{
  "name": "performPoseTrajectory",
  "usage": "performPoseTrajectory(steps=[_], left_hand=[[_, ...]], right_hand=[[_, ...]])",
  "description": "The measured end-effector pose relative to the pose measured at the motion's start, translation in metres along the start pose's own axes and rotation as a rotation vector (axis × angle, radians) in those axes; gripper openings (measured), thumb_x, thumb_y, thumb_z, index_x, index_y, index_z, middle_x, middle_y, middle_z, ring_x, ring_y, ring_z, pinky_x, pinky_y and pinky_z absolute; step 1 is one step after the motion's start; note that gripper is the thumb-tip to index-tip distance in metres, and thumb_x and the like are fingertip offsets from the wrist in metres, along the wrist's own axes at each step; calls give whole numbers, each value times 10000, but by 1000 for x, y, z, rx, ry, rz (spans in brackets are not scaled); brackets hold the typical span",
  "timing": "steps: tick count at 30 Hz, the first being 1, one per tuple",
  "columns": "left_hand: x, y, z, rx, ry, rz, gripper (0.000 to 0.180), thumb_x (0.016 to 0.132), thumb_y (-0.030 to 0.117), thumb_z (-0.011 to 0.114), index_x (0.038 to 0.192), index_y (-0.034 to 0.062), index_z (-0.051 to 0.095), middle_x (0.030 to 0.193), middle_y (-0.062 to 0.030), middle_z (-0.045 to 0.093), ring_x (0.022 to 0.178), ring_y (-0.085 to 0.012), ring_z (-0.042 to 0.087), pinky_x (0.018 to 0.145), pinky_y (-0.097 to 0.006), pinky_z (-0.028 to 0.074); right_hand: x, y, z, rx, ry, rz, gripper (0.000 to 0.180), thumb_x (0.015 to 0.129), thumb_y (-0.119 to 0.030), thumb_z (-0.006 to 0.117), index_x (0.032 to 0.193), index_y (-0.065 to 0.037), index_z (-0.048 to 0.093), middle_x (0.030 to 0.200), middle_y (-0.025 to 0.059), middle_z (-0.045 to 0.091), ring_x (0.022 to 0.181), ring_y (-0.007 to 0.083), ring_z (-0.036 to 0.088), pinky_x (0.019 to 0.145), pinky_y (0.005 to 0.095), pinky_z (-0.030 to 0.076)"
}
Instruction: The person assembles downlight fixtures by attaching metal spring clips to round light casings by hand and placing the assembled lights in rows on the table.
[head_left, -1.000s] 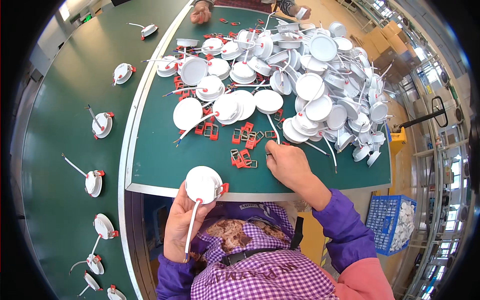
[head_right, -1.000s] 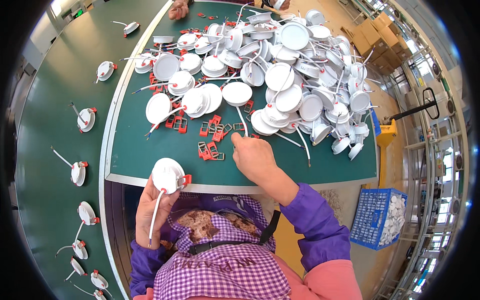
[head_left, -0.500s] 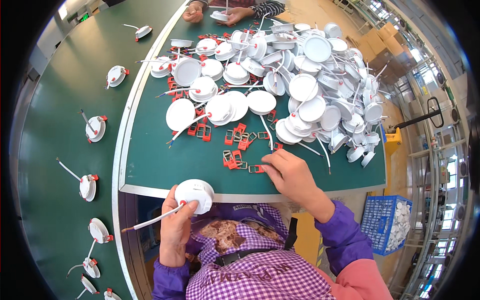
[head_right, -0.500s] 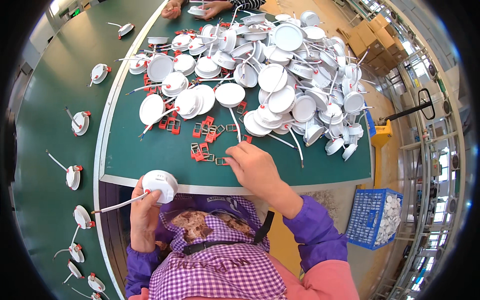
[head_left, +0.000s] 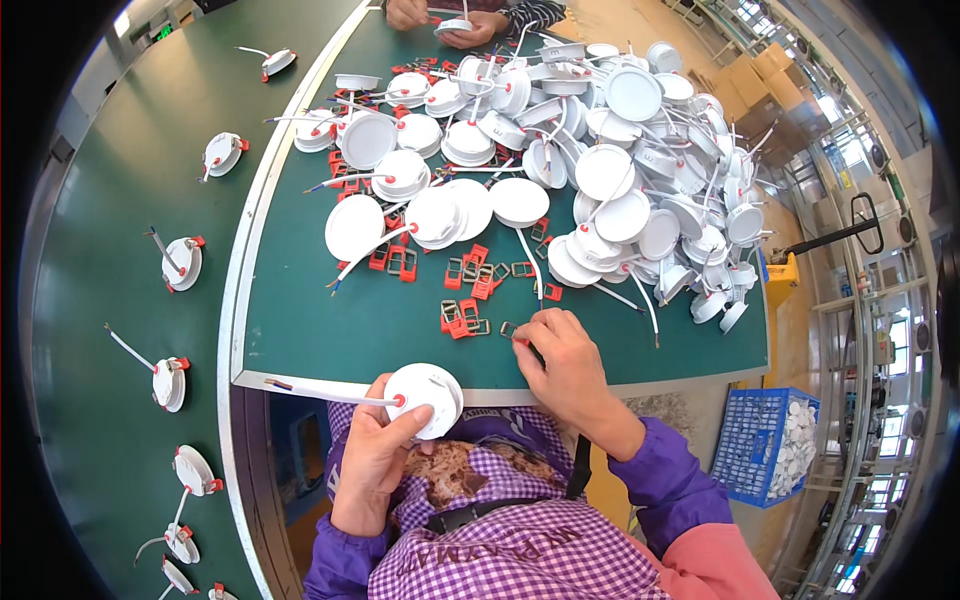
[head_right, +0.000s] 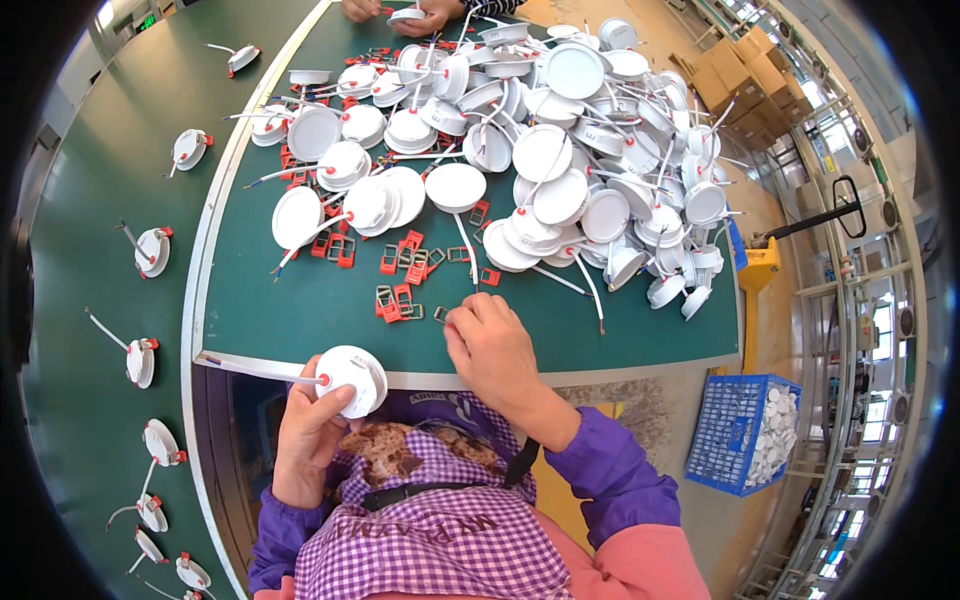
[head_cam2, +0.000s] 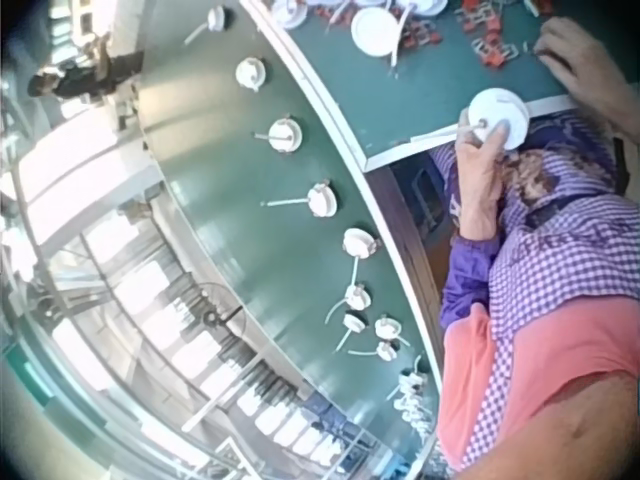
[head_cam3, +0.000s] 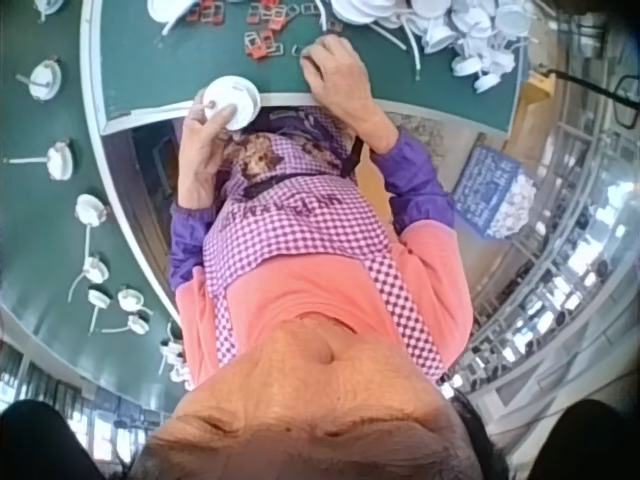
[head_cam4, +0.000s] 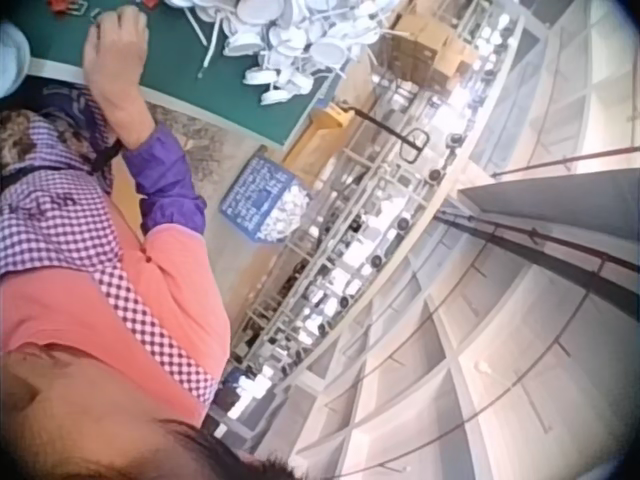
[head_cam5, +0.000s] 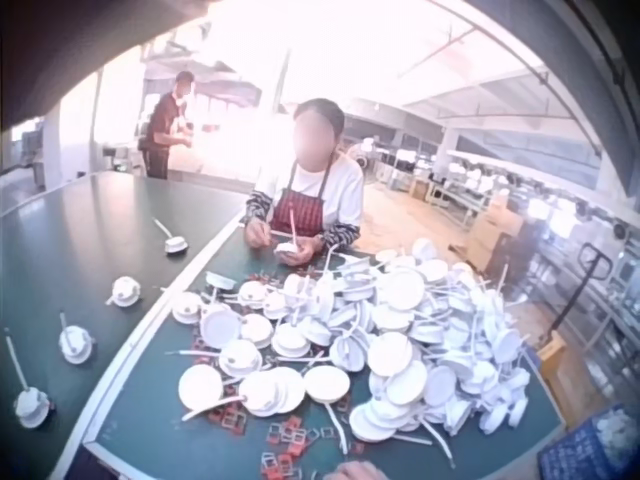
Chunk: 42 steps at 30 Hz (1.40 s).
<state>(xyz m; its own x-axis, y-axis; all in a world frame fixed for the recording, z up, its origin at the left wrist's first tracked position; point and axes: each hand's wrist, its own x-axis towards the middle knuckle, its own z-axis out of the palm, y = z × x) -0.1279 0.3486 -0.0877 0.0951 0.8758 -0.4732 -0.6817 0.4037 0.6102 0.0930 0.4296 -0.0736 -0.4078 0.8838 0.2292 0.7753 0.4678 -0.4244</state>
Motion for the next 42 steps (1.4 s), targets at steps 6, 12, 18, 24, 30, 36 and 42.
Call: performPoseTrajectory(steps=[6, 12, 18, 24, 30, 36, 42], left_hand=[[1, -3, 7, 40, 35, -39, 347, 822, 12, 691, 1126, 15, 523, 931, -53, 649, 750, -113, 645, 533, -220, 493], [0, -3, 12, 65, 59, -50, 339, 822, 22, 699, 1119, 18, 535, 916, -47, 652, 731, -96, 635, 525, -208, 481], [3, -9, 13, 110, 22, -68, 351, 816, 31, 711, 1121, 17, 539, 920, -50, 655, 721, -87, 630, 526, -201, 483], [2, -8, 18, 114, 6, -56, 343, 817, 31, 711, 1114, 14, 541, 931, -51, 655, 744, -92, 639, 536, -200, 493], [1, -12, 20, 144, 31, -30, 348, 813, 30, 715, 1115, 13, 541, 936, -45, 652, 770, -91, 642, 544, -192, 496], [3, -7, 23, 182, 28, -10, 323, 824, 35, 709, 1105, 17, 550, 932, -45, 650, 749, -77, 627, 540, -183, 481], [6, -13, 28, 231, 44, 57, 327, 831, 54, 714, 1117, 15, 561, 908, -35, 650, 725, -59, 607, 542, -177, 466]], right_hand=[[3, 0, 14, -88, 9, 49, 133, 758, -64, 685, 869, -34, 619, 863, 79, 567, 838, 261, 557, 712, 359, 450], [-1, 9, -13, -63, -62, 5, 194, 734, -119, 723, 882, -38, 625, 911, 70, 571, 894, 261, 542, 761, 376, 429], [-9, 8, -1, -75, -18, 23, 212, 737, -118, 717, 898, -30, 610, 908, 87, 565, 870, 265, 540, 749, 373, 430], [-4, 13, -3, -203, -105, -108, 149, 769, -62, 663, 880, -18, 573, 870, 111, 544, 823, 266, 543, 707, 355, 448], [0, 15, 0, -122, -26, -151, 122, 796, -16, 623, 896, 7, 556, 891, 150, 572, 783, 289, 590, 689, 362, 494], [-4, -4, -8, 291, -17, 70, 147, 846, -7, 603, 979, 30, 553, 847, 163, 628, 713, 278, 660, 616, 334, 531], [-4, -23, -19, 1037, -298, 492, 172, 896, -19, 594, 1049, 60, 604, 930, 144, 688, 860, 172, 692, 703, 263, 555]])
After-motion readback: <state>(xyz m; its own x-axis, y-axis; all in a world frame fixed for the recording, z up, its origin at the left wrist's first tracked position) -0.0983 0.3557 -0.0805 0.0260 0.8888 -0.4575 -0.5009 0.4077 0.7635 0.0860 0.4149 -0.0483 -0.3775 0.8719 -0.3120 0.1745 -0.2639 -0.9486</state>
